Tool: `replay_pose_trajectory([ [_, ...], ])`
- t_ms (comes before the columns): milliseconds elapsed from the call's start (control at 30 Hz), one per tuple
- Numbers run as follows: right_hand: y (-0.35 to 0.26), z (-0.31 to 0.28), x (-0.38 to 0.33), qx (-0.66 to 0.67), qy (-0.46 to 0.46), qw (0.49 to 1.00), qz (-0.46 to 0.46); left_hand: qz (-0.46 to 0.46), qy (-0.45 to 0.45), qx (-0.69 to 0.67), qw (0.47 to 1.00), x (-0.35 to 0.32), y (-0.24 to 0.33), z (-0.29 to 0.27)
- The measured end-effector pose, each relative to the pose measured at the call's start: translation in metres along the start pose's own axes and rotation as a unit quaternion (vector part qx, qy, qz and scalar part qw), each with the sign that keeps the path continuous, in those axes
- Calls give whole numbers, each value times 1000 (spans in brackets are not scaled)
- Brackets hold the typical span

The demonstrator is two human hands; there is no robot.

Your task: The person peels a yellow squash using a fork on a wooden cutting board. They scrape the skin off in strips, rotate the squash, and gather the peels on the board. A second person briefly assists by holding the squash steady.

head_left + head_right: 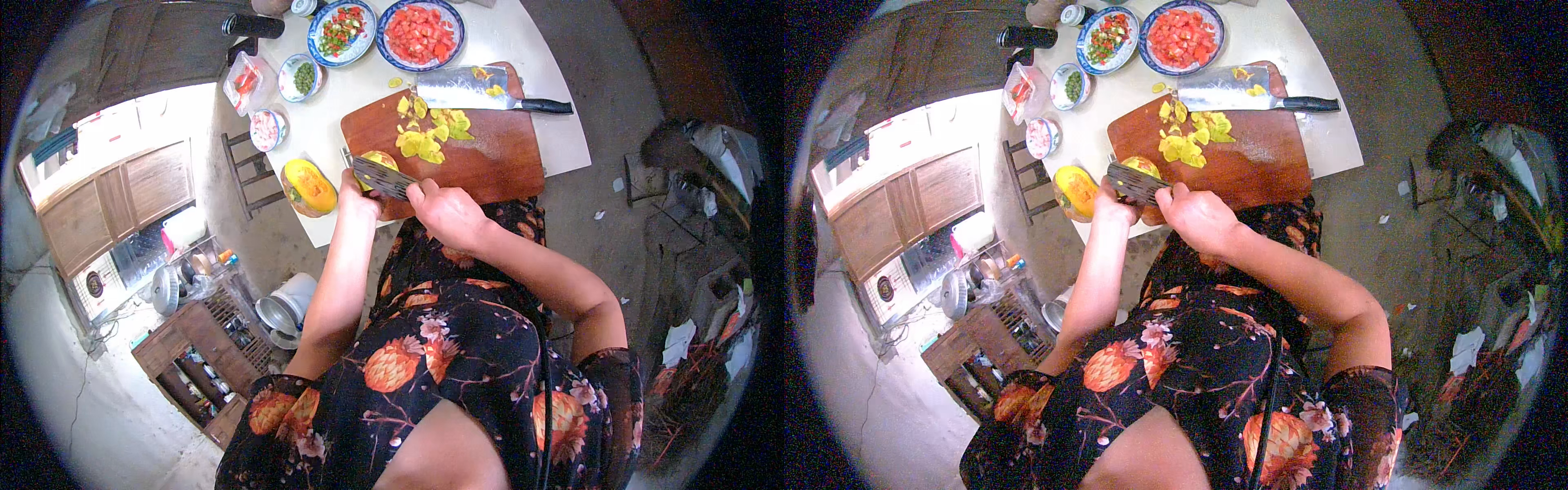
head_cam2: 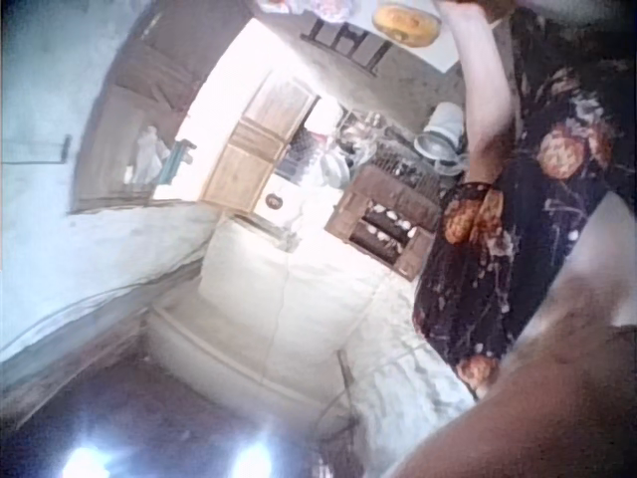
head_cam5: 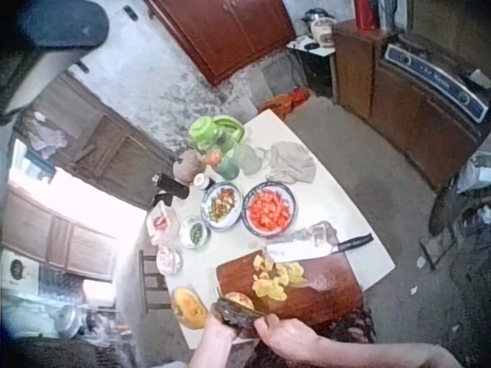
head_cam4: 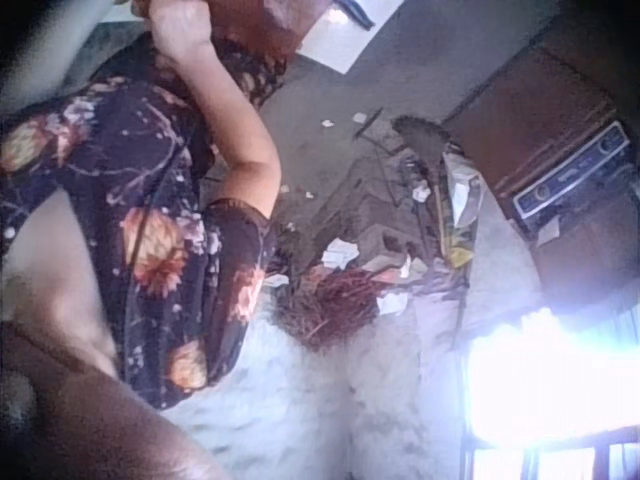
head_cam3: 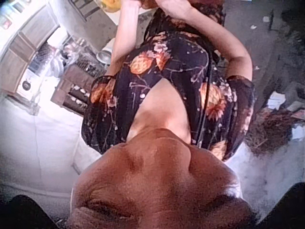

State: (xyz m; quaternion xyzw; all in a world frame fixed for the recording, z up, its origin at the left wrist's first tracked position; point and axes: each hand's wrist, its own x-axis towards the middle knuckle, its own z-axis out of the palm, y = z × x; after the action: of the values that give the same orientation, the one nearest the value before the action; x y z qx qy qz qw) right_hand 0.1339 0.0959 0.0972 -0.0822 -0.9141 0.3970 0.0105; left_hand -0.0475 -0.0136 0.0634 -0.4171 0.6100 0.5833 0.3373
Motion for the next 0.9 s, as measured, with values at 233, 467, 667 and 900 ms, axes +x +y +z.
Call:
replay_pose_trajectory([
  [233, 16, 15, 3, 31, -16, 998, 53, -19, -2, 94, 995, -19, -4, 13],
  [467, 28, 20, -6, 91, -29, 991, 93, -24, -37, 65, 997, 3, -10, 2],
  [667, 37, 26, -11, 106, -33, 989, 100, -26, 23, 78, 996, 6, -3, 5],
  [900, 41, 21, -7, 154, -42, 979, 129, -9, -9, 58, 998, 6, -8, 1],
])
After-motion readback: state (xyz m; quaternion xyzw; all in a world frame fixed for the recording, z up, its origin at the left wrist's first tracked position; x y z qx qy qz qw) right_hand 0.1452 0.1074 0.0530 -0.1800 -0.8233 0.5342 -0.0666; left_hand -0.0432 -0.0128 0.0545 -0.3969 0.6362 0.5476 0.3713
